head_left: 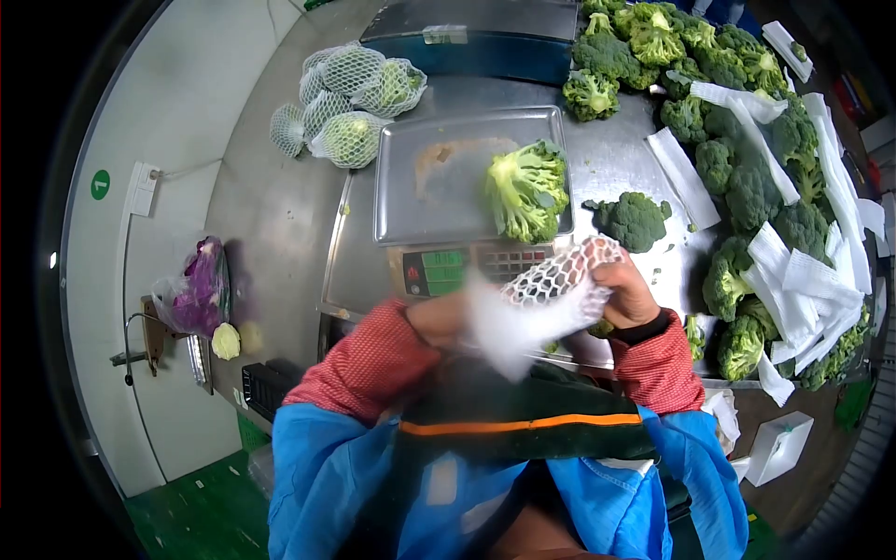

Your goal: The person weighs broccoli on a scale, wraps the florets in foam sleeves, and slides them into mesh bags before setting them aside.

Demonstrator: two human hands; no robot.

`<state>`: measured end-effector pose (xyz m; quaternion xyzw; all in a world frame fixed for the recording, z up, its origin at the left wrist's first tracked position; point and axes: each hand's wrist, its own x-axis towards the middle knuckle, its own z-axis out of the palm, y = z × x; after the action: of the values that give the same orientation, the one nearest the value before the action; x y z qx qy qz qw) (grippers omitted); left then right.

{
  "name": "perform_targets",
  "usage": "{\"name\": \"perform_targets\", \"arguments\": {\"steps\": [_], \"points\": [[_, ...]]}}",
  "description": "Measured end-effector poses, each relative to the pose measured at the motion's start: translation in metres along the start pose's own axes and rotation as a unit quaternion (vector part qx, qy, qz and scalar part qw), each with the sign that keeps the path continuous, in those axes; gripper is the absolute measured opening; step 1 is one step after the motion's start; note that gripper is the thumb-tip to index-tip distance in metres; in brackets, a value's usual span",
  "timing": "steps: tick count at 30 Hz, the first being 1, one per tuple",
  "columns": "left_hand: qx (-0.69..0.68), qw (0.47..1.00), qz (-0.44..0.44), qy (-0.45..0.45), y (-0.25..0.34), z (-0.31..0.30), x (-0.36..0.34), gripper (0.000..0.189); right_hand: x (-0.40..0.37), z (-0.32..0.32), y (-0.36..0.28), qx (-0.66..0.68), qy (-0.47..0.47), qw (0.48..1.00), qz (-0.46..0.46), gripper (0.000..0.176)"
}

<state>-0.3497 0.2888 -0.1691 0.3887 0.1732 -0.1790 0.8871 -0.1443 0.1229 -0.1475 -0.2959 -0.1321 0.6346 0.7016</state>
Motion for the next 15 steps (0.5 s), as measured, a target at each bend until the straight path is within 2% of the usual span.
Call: {"name": "perform_targets", "arguments": {"steps": [1, 2, 3, 4, 5, 6, 7, 8, 10, 11, 13, 14, 15], "points": [[0.105, 0.994, -0.036, -0.011, 0.021, -0.002, -0.006, 0.042, 0.0, -0.001, -0.007, -0.013, 0.013, 1.0, 0.003, 0.035], [0.422, 0.906, -0.023, 0.024, 0.05, -0.004, -0.008, 0.036, 0.002, 0.003, -0.01, -0.098, 0.062, 0.993, -0.014, 0.029], [0.446, 0.883, 0.075, 0.128, 0.052, -0.018, -0.01, 0.029, 0.005, 0.005, -0.012, -0.181, 0.11, 0.977, -0.03, 0.023], [0.493, 0.829, 0.036, 0.262, 0.077, -0.011, -0.01, 0.022, 0.008, 0.003, -0.018, -0.265, 0.14, 0.952, -0.063, 0.014], [0.458, 0.827, 0.09, 0.313, 0.098, -0.017, -0.005, 0.019, 0.018, -0.003, -0.016, -0.276, 0.209, 0.93, -0.122, 0.007], [0.506, 0.771, 0.176, 0.343, 0.11, -0.04, 0.009, 0.021, 0.026, 0.001, -0.021, -0.277, 0.244, 0.918, -0.144, 0.012], [0.564, 0.701, 0.202, 0.386, 0.128, -0.045, 0.021, 0.022, 0.035, 0.004, -0.026, -0.277, 0.278, 0.905, -0.166, 0.016], [0.603, 0.653, 0.179, 0.422, 0.144, -0.046, 0.035, 0.027, 0.049, -0.008, -0.025, -0.295, 0.277, 0.895, -0.191, 0.019], [0.646, 0.613, 0.186, 0.416, 0.151, -0.097, 0.074, 0.036, 0.073, -0.024, -0.025, -0.397, 0.298, 0.854, -0.158, 0.034], [0.686, 0.62, 0.14, 0.353, 0.152, -0.112, 0.089, 0.038, 0.083, -0.03, -0.024, -0.45, 0.299, 0.827, -0.154, 0.042], [0.75, 0.622, 0.049, 0.222, 0.153, -0.121, 0.111, 0.042, 0.093, -0.049, -0.023, -0.379, 0.302, 0.874, -0.041, 0.057], [0.593, 0.766, 0.045, 0.243, 0.147, -0.118, 0.115, 0.042, 0.095, -0.055, -0.022, -0.341, 0.3, 0.89, 0.019, 0.065], [0.407, 0.876, 0.037, 0.256, 0.144, -0.102, 0.112, 0.042, 0.091, -0.048, -0.023, -0.306, 0.299, 0.904, -0.006, 0.069]]}}
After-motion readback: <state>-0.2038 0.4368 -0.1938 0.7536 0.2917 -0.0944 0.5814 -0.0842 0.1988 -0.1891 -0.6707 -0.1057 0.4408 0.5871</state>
